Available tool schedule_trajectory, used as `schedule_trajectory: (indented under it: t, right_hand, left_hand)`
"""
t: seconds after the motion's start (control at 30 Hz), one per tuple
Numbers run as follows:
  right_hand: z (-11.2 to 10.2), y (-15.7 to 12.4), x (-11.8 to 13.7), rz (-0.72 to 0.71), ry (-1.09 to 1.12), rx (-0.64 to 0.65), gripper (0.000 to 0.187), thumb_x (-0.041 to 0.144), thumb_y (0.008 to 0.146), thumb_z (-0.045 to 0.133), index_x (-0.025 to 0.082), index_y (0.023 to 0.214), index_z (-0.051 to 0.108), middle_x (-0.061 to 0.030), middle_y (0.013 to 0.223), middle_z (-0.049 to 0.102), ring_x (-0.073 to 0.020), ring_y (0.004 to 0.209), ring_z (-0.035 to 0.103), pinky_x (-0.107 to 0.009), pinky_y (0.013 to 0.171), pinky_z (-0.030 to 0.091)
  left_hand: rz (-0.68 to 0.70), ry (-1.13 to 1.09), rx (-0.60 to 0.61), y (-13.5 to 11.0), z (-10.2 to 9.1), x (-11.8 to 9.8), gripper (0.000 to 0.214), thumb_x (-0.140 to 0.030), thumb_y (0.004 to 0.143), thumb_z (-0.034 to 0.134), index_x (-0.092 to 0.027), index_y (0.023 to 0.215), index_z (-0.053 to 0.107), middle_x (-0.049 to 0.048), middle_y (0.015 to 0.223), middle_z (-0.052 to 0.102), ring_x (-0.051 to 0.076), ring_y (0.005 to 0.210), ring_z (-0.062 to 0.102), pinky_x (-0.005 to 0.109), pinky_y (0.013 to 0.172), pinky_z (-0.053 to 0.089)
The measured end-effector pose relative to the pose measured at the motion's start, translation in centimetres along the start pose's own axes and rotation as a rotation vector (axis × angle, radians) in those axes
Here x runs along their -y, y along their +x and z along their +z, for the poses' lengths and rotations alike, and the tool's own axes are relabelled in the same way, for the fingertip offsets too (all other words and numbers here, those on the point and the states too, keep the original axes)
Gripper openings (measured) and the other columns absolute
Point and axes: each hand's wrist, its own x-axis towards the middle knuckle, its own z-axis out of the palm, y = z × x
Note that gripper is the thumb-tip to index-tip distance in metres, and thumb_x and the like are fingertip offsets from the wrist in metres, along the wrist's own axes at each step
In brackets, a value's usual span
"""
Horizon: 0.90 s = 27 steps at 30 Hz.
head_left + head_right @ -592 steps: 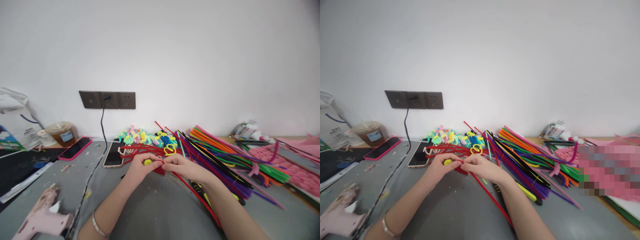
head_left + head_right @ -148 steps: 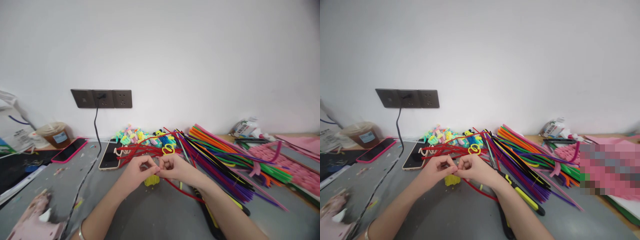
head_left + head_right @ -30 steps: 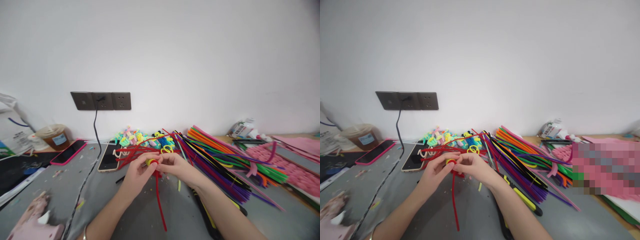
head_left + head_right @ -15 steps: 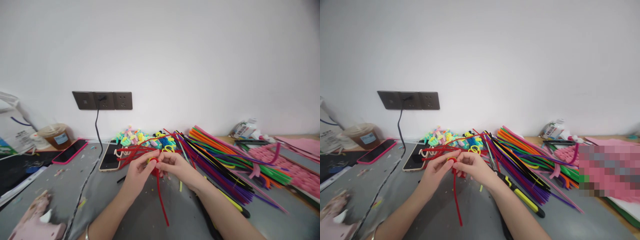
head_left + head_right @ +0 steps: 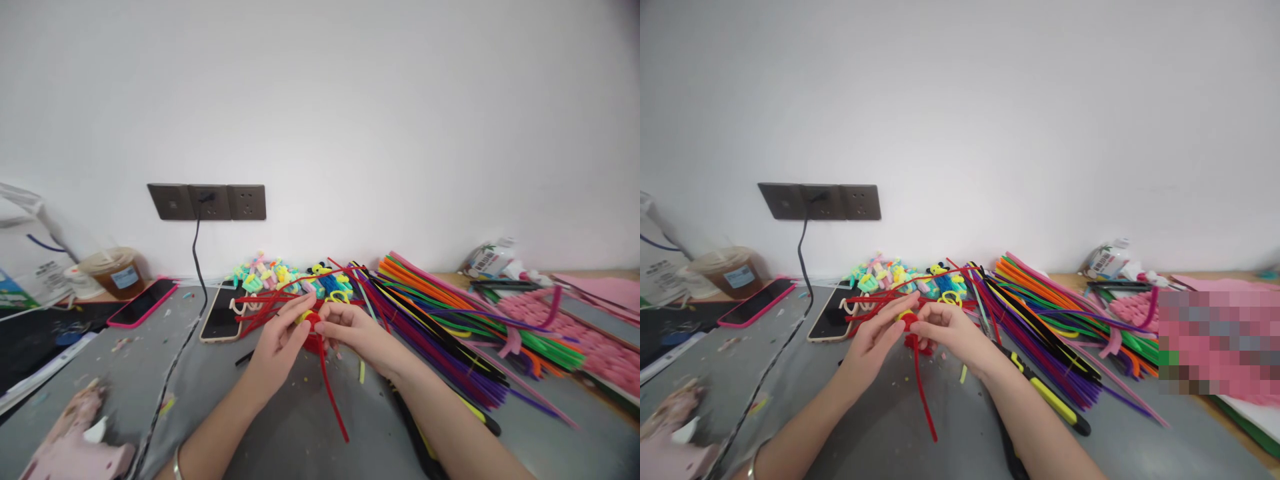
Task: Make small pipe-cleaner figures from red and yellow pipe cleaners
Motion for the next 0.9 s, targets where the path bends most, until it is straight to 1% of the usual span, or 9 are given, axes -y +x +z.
schedule_trajectory:
  t: [0.1,0.2,0.3,0.4,0.5,0.57,0.7,0.77,0.9]
  right_hand:
    - [0.1,-0.1,0.1,-0.002,-0.004,-0.006,0.033,0.043,0.076,0.077,0.017,0.077,0.058,0.0044,0.060,0.061,-0.0076,0.050,0.052,-0.017,0.043,0.036]
    - [0.0,-0.2,0.2,-0.001,0.023,0.013,0.031,0.042,0.078,0.076,0.017,0.078,0.058,0.0048,0.060,0.060,-0.0076,0.050,0.052,-0.017,0.044,0.036]
    - [-0.1,-0.3,0.5,0.003,0.060,0.029,0.029,0.039,0.077,0.077,0.017,0.078,0.059,0.0053,0.062,0.060,-0.0071,0.051,0.051,-0.018,0.048,0.038]
    - [-0.4,-0.5,1.1,0.016,0.089,0.018,0.031,0.038,0.072,0.081,0.016,0.075,0.059,0.0065,0.062,0.058,-0.0059,0.053,0.050,-0.018,0.053,0.040]
    - [-1.0,-0.8,1.8,0.041,0.079,0.032,0.034,0.039,0.069,0.082,0.017,0.074,0.058,0.0072,0.060,0.058,-0.0056,0.051,0.050,-0.018,0.052,0.039]
    - [-1.4,-1.1,2.1,0.110,-0.001,0.139,0.032,0.039,0.071,0.080,0.017,0.074,0.057,0.0068,0.058,0.060,-0.0056,0.047,0.051,-0.017,0.049,0.037]
    - [-1.4,-1.4,1.6,0.348,-0.299,0.446,0.023,0.034,0.074,0.074,0.016,0.072,0.060,0.0077,0.051,0.057,-0.0057,0.039,0.051,-0.017,0.045,0.038]
    - [-1.0,-1.3,1.1,0.407,-0.433,0.465,0.018,0.030,0.074,0.072,0.016,0.070,0.060,0.0078,0.050,0.056,-0.0049,0.037,0.049,-0.017,0.044,0.038]
    - [-1.0,-1.4,0.4,0.407,-0.548,0.346,0.019,0.029,0.071,0.072,0.016,0.071,0.060,0.0063,0.052,0.058,-0.0046,0.037,0.048,-0.016,0.042,0.035]
  left_hand:
    - [-0.036,-0.023,0.003,0.1,0.0,0.1,0.035,-0.030,0.094,0.053,-0.019,0.124,0.067,0.0115,0.138,0.060,0.027,0.132,0.052,0.043,0.113,0.040]
    - [-0.067,-0.123,0.085,0.0,0.1,0.5,0.042,-0.029,0.092,0.056,-0.020,0.132,0.060,0.0133,0.144,0.053,0.030,0.133,0.050,0.045,0.108,0.046]
    - [-0.040,-0.141,0.141,-0.1,0.1,0.8,0.050,-0.022,0.087,0.061,-0.022,0.137,0.054,0.0129,0.149,0.047,0.031,0.137,0.045,0.042,0.105,0.048]
    - [0.006,-0.052,0.108,0.1,0.0,1.3,0.042,-0.018,0.087,0.060,-0.021,0.128,0.061,0.0124,0.141,0.054,0.028,0.133,0.049,0.040,0.106,0.047]
    - [-0.011,0.001,0.039,0.5,-0.3,1.8,0.037,-0.021,0.088,0.058,-0.019,0.124,0.062,0.0132,0.131,0.060,0.026,0.121,0.059,0.038,0.100,0.051]
    - [-0.009,0.020,-0.037,0.7,-0.6,2.2,0.037,-0.024,0.086,0.061,-0.020,0.123,0.064,0.0127,0.131,0.059,0.026,0.122,0.058,0.036,0.097,0.053]
    - [0.011,0.059,-0.134,0.9,-0.9,2.3,0.035,-0.026,0.083,0.065,-0.021,0.117,0.068,0.0106,0.126,0.059,0.025,0.121,0.056,0.033,0.090,0.056]
    - [0.003,0.066,-0.134,0.9,-0.9,2.2,0.036,-0.026,0.083,0.065,-0.022,0.118,0.067,0.0100,0.124,0.060,0.024,0.118,0.058,0.032,0.088,0.056]
    - [-0.029,0.061,-0.122,0.9,-0.8,2.3,0.038,-0.028,0.082,0.066,-0.021,0.119,0.067,0.0099,0.123,0.062,0.024,0.114,0.061,0.031,0.087,0.057]
